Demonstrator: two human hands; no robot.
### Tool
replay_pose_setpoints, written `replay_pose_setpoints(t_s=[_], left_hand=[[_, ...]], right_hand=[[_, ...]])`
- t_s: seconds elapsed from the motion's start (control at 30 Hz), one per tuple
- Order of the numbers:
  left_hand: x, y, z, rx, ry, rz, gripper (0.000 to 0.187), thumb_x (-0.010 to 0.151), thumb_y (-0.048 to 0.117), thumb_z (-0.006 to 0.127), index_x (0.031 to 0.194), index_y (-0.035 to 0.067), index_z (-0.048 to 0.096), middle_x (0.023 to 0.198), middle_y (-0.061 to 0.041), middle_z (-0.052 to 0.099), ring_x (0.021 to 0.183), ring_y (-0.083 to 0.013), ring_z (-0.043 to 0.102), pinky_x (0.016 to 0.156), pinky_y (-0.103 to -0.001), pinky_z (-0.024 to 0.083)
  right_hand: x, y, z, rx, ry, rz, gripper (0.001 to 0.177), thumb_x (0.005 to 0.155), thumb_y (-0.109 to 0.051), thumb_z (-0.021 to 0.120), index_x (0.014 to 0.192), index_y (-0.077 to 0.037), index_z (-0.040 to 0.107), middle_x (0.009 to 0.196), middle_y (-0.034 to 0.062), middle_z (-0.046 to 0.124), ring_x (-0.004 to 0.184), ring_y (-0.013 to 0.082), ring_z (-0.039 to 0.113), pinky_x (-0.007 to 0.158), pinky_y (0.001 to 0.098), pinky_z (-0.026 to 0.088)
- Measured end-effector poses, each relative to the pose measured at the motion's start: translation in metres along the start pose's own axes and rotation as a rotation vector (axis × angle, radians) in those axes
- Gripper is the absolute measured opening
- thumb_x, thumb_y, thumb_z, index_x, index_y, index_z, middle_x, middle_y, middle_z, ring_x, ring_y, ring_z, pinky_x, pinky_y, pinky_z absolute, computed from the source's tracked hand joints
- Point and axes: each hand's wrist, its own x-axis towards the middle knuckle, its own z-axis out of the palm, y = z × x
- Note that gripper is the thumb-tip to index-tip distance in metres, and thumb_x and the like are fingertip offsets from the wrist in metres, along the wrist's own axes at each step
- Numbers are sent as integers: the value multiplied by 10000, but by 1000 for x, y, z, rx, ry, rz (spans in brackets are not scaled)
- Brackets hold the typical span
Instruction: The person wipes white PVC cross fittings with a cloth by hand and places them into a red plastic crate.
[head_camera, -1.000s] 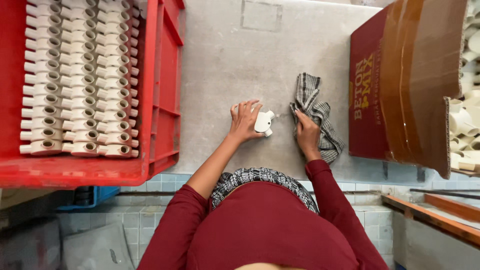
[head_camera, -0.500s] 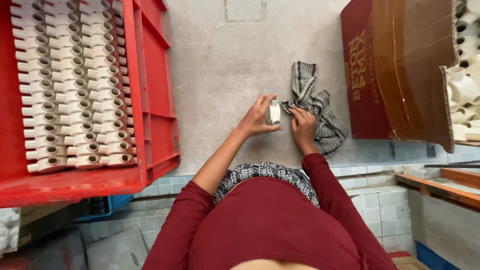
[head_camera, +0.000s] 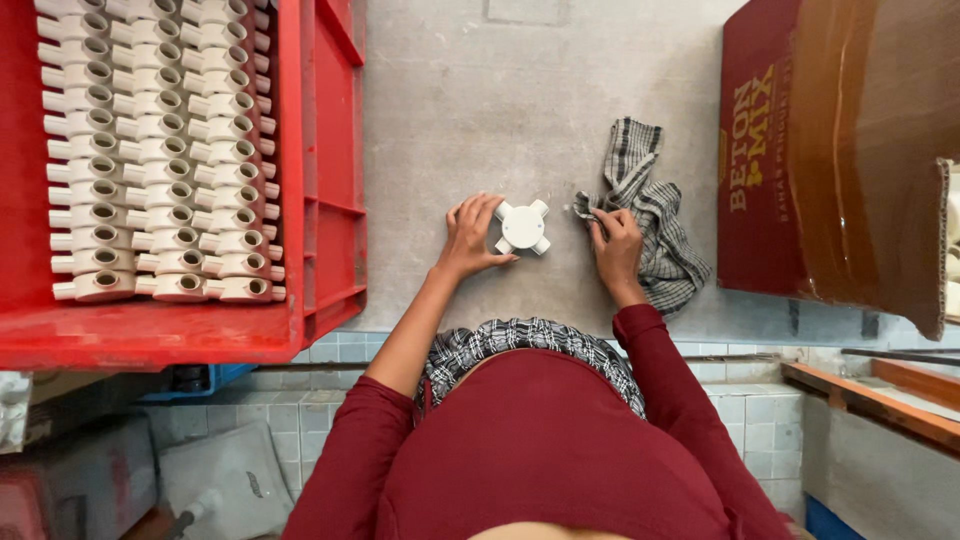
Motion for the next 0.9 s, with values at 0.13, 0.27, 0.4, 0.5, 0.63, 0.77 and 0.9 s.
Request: replay_pose_setpoints(t_s=[0.13,0.27,0.4,0.5,0.63,0.77,0.9], left_hand=[[1,-4,5,8,11,-1,988,479,477,818,1342,196,427,1268,-33,513,1261,-210,393,1036,-490,207],[1,-3,5,33,34,0,934,507,474,808,1324,204,447,1242,-6,536,1222,-171,431,1013,-478,213],[2,-1,5,98,68,14,878,521,471,772,1297,201,463,1208,5,550,1189,-149,459,983,-472,209],[4,-5,10,89,92,12,877,503,455,765,1288,201,467,1196,3,554,1180,-149,466,972,-469,202],[3,-3,11,93,102,-9,886,484,440,761,1286,205,469,1183,5,555,1176,-148,463,966,-476,198],[2,-3,14,69,112,-11,882,480,429,764,1280,195,477,1180,-7,559,1178,-156,464,965,-480,197],[2,-7,18,82,125,-16,868,480,405,766,1273,197,479,1181,-1,556,1187,-154,459,970,-487,205]], right_hand=[[11,-29,9,-9,12,-69,229,782,-93,706,993,-180,701,865,33,560,796,251,619,687,334,510],[12,-53,33,57,-98,-152,277,800,-82,668,1035,-228,696,936,19,581,838,259,630,687,357,530],[-5,-80,31,62,-249,-335,309,786,-91,634,1064,-217,672,972,13,593,864,235,646,717,339,537],[0,-78,20,142,-306,-348,293,840,-69,592,1108,-175,649,1003,17,607,899,252,644,719,337,535],[16,-77,31,183,-260,-268,325,866,-85,577,1189,-99,562,1092,89,565,988,303,614,778,381,534],[18,-90,26,130,-189,-261,286,876,-87,603,1148,-33,532,1216,144,494,1043,358,574,821,412,519],[13,-95,27,137,-144,-325,253,898,-61,595,1135,27,584,1120,163,586,1026,335,597,846,388,511]])
